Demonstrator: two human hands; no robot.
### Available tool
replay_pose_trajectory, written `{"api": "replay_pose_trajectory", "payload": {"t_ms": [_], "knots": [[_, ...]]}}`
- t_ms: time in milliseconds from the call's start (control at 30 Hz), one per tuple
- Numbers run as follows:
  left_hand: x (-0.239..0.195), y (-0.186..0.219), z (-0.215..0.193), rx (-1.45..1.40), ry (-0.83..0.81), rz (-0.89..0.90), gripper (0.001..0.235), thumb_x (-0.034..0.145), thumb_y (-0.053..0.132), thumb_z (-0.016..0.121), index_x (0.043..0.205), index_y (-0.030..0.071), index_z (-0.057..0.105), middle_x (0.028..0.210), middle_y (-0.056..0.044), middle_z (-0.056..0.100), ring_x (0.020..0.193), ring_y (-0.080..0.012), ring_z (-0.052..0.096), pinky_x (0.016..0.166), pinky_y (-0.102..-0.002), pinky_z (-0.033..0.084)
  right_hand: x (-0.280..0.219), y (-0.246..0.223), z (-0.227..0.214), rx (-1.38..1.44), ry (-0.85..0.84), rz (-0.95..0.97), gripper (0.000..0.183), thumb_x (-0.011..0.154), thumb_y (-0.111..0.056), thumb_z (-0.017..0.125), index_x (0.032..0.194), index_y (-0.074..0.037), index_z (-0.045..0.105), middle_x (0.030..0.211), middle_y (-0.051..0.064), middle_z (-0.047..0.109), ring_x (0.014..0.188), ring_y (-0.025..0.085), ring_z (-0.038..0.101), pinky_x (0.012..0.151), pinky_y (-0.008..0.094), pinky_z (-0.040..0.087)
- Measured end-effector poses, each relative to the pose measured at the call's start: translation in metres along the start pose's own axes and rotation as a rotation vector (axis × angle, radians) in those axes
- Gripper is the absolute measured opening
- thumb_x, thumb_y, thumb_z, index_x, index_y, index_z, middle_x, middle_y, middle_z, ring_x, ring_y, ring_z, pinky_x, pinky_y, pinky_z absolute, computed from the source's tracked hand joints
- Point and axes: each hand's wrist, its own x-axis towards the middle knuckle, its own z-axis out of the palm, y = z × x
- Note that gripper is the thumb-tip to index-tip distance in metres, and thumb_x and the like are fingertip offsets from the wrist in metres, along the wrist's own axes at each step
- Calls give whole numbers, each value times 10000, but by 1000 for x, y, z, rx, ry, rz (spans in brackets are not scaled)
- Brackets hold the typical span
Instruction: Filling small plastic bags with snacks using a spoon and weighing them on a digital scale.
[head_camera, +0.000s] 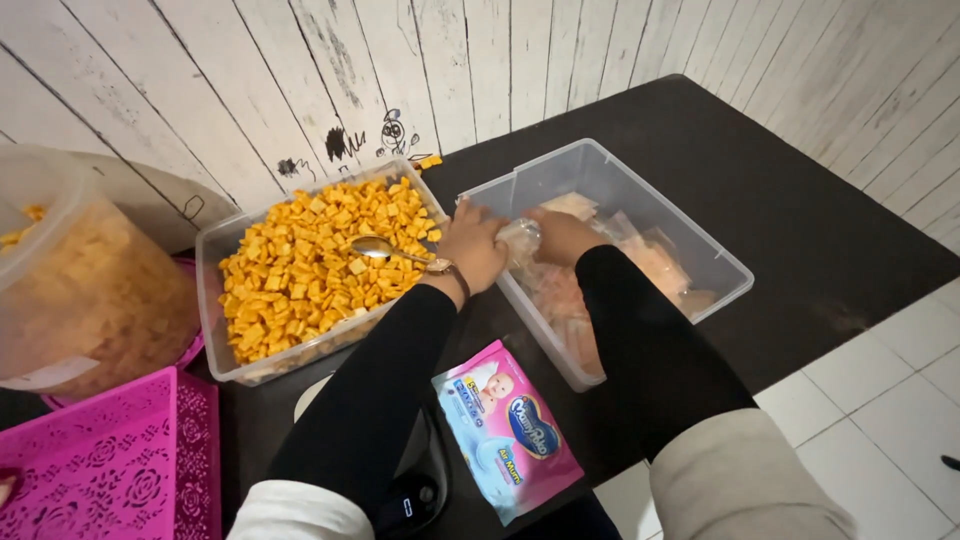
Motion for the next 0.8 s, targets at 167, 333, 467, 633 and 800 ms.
{"api": "replay_pose_trajectory", "payload": {"t_ms": [167, 333, 467, 633, 800], "knots": [[3, 0, 1, -76, -12, -17, 461, 890, 310, 517, 1333, 265, 636, 1446, -94, 519, 1499, -379, 220, 1163, -613, 259, 2, 3, 0, 90, 161, -46, 280, 859, -202, 663, 1119, -113, 712, 1099, 176, 710, 1117, 376, 647, 1025, 479, 485], [20, -20, 27, -142, 30, 3, 482, 887, 307, 573, 1360, 219, 601, 1416, -121, 535, 1488, -378, 248, 1168, -612, 255, 24, 40, -2, 453, 260, 138, 199, 811, -415, 691, 894, -272, 801, 837, -41, 746, 899, 213, 702, 858, 368, 547], [4, 4, -12, -286, 152, 28, 615, 907, 332, 638, 1453, 102, 472, 1369, -193, 555, 1389, -388, 409, 1134, -599, 326, 20, 42, -17, 772, 466, -6, 214, 809, -266, 686, 962, -134, 758, 808, 41, 714, 791, 155, 681, 681, 272, 551], [-5, 18, -38, -645, 141, -134, 707, 918, 466, 659, 1493, 121, 431, 1270, -154, 667, 1281, -326, 583, 1089, -501, 440, -9, 3, -38, 1231, 475, -43, 227, 764, -73, 708, 985, -76, 655, 786, -16, 620, 662, 68, 629, 584, 189, 590], [1, 12, -37, -981, 284, -236, 313, 779, 206, 773, 1090, 177, 746, 902, -8, 750, 807, -151, 725, 726, -274, 577, -7, -6, -46, 1444, 391, -119, 432, 803, -1, 720, 1214, -65, 604, 881, -33, 586, 750, 91, 660, 684, 265, 658]]}}
